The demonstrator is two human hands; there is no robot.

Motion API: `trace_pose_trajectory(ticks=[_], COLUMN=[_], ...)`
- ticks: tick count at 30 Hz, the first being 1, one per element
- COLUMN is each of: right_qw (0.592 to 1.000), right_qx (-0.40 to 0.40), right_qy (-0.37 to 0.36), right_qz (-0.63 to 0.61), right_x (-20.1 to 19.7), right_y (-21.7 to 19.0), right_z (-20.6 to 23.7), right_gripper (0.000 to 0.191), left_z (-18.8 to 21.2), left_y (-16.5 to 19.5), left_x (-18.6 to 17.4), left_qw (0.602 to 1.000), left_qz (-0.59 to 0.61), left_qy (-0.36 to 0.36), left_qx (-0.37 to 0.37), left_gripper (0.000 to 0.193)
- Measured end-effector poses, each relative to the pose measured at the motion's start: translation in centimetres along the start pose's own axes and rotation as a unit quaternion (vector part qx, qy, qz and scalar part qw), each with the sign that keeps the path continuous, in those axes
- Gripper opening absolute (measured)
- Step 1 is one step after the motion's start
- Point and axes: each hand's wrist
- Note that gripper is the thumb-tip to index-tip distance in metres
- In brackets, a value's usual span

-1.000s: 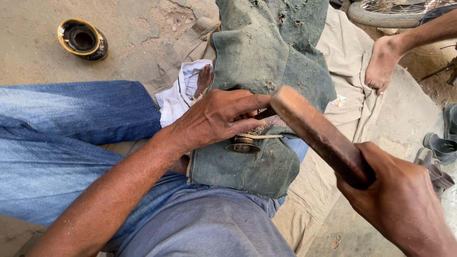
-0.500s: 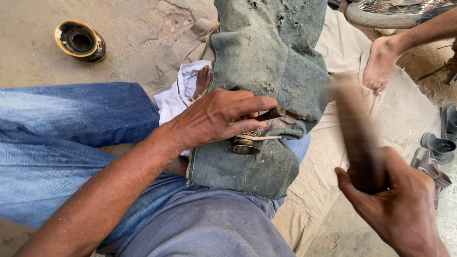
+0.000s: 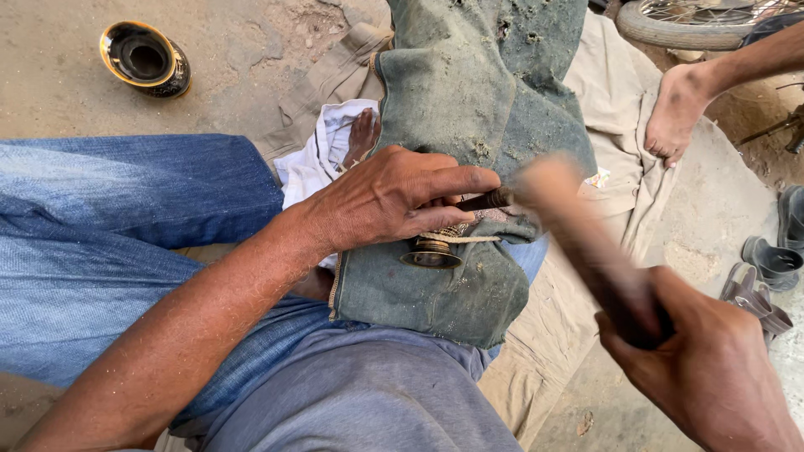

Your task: The person holds a small brass vessel on their lap and repeatedly strikes a metal rod with a hammer. The person adjusts the rod's position occasionally while continuing to hammer it.

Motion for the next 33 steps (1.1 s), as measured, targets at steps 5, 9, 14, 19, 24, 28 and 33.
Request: trace_pose_trajectory(ticks=[5,9,14,19,24,28,33], right_qw=[0.999,0.996,0.956,0.973,0.957,0.936,0.960], right_qx=[0.025,0.046,0.017,-0.077,-0.177,-0.217,-0.172], right_qy=[0.019,-0.043,0.076,0.133,0.231,0.277,0.218], right_qz=[-0.036,-0.067,-0.284,-0.171,-0.003,0.004,0.029], right_x=[0.0,-0.2,-1.6,-3.5,-5.2,-6.1,-6.8], right_y=[-0.4,-0.7,-1.0,-2.6,-4.2,-5.5,-6.6], right_z=[-0.2,-0.5,0.4,-1.3,-1.6,-1.1,-0.7], right_gripper=[0.044,0.053,0.040,0.042,0.038,0.042,0.041], left_z=[0.1,0.6,2.5,3.2,3.3,3.4,3.7], left_y=[-0.1,0.5,2.2,2.3,2.6,2.6,2.2], left_x=[0.1,0.7,1.9,3.2,3.9,3.9,3.7], left_qw=[1.000,0.998,0.969,0.961,0.957,0.956,0.963], left_qz=[-0.008,0.001,0.047,0.020,0.000,-0.013,-0.011], left_qy=[-0.002,0.039,0.187,0.227,0.252,0.252,0.233], left_qx=[0.005,-0.050,-0.154,-0.158,-0.145,-0.149,-0.136], left_gripper=[0.043,0.035,0.039,0.040,0.046,0.048,0.046])
Point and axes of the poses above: each hand's wrist, its own z-axis away from the middle knuckle, its own x-axis out of the palm, y = z × x, and after that the axes turned 10 degrees about x, right-handed
